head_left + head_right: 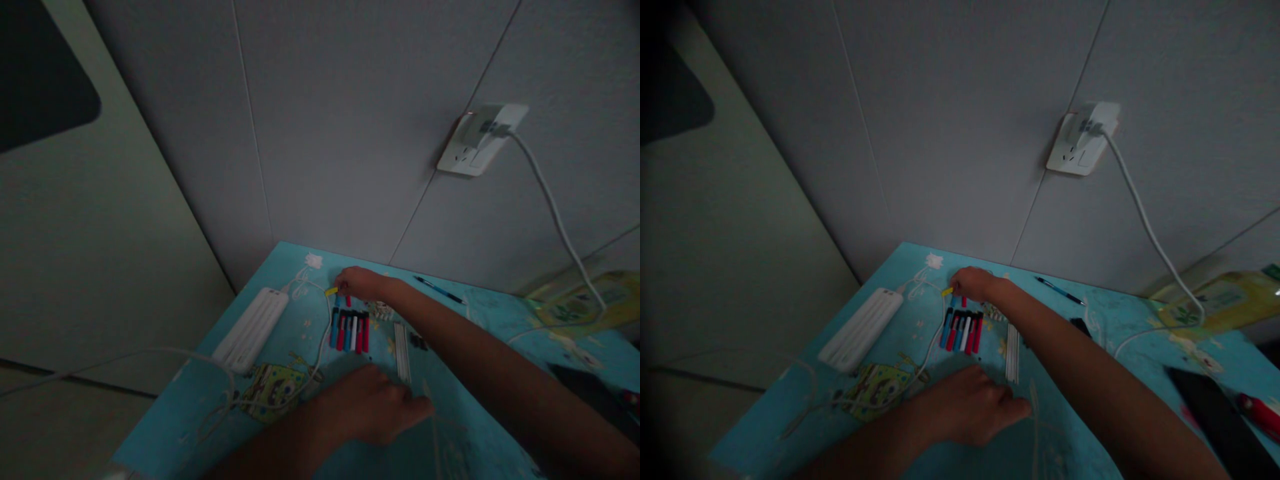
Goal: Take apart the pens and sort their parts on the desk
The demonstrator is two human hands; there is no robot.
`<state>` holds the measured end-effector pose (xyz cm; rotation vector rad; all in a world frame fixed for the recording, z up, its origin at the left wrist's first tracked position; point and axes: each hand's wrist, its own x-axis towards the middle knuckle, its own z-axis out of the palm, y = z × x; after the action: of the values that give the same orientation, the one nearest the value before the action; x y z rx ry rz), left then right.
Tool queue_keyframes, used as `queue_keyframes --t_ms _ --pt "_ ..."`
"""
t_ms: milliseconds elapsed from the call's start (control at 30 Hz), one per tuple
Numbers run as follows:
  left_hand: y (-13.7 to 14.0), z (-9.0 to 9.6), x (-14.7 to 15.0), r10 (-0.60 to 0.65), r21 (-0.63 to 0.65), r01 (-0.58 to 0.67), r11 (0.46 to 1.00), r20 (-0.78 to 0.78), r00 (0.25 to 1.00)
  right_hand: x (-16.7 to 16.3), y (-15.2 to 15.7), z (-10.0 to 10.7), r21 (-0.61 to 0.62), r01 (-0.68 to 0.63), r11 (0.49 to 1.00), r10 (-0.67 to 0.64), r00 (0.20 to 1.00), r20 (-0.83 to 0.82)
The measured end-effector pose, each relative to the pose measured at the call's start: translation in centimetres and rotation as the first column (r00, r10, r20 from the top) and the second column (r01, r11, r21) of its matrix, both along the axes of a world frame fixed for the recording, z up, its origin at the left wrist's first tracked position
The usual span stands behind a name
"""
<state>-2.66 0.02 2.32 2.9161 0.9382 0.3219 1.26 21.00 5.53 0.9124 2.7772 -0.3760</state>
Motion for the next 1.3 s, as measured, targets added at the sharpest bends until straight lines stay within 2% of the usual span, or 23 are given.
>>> queue_keyframes --t_ms 233,433,733,833,900,967,1067,1100,1133,1200,1267,1300 --pt "0.0 0.3 -0.1 -0.001 -0.003 0.001 1.000 0.018 1.000 1.3 -1.0 -0.4 0.087 0.167 0.982 -0.167 0.986 -0.006" --pt "-0.1 0.5 -0.1 -0.003 -0.010 0.003 1.000 -0.002 1.000 1.3 -1.4 -1.2 0.072 0.227 0.971 -0.228 0.974 0.001" --pt "0.0 0.3 -0.1 0.000 -0.026 0.000 1.000 -0.026 1.000 0.7 -2.2 -1.5 -0.003 0.275 0.961 -0.275 0.961 -0.033" --pt "0.0 0.1 -0.2 0.004 -0.022 -0.004 1.000 -0.021 1.000 0.6 -2.6 -0.7 -0.004 0.298 0.955 -0.297 0.949 -0.104" --pt "0.0 0.1 -0.2 0.006 -0.033 -0.007 0.999 -0.013 1.000 1.4 -3.0 0.6 0.017 0.324 0.946 -0.316 0.931 -0.186" --pt "0.1 0.2 -0.1 0.047 -0.052 -0.046 0.998 0.004 0.999 3.2 -3.8 2.5 0.040 0.356 0.934 -0.332 0.901 -0.279" --pt "0.3 0.3 -0.1 0.216 -0.093 -0.209 0.973 0.070 0.974 8.0 -6.1 5.5 0.069 0.417 0.906 -0.358 0.844 -0.400" --pt "0.4 0.3 0.0 0.287 -0.114 -0.275 0.955 0.105 0.952 9.9 -7.3 6.1 0.075 0.452 0.889 -0.373 0.810 -0.453" --pt "0.6 0.3 0.0 0.349 -0.140 -0.330 0.933 0.143 0.926 11.7 -8.7 6.5 0.041 0.499 0.866 -0.392 0.726 -0.565" --pt "0.8 0.3 0.0 0.438 -0.202 -0.399 0.894 0.218 0.872 14.8 -11.8 6.2 -0.078 0.573 0.816 -0.457 0.556 -0.694" --pt "0.8 0.2 0.2 0.470 -0.257 -0.406 0.877 0.280 0.837 16.5 -14.9 4.7 -0.205 0.573 0.793 -0.533 0.491 -0.689" --pt "0.8 0.0 0.3 0.473 -0.276 -0.399 0.875 0.305 0.826 16.8 -16.3 3.6 -0.267 0.544 0.796 -0.558 0.487 -0.672"
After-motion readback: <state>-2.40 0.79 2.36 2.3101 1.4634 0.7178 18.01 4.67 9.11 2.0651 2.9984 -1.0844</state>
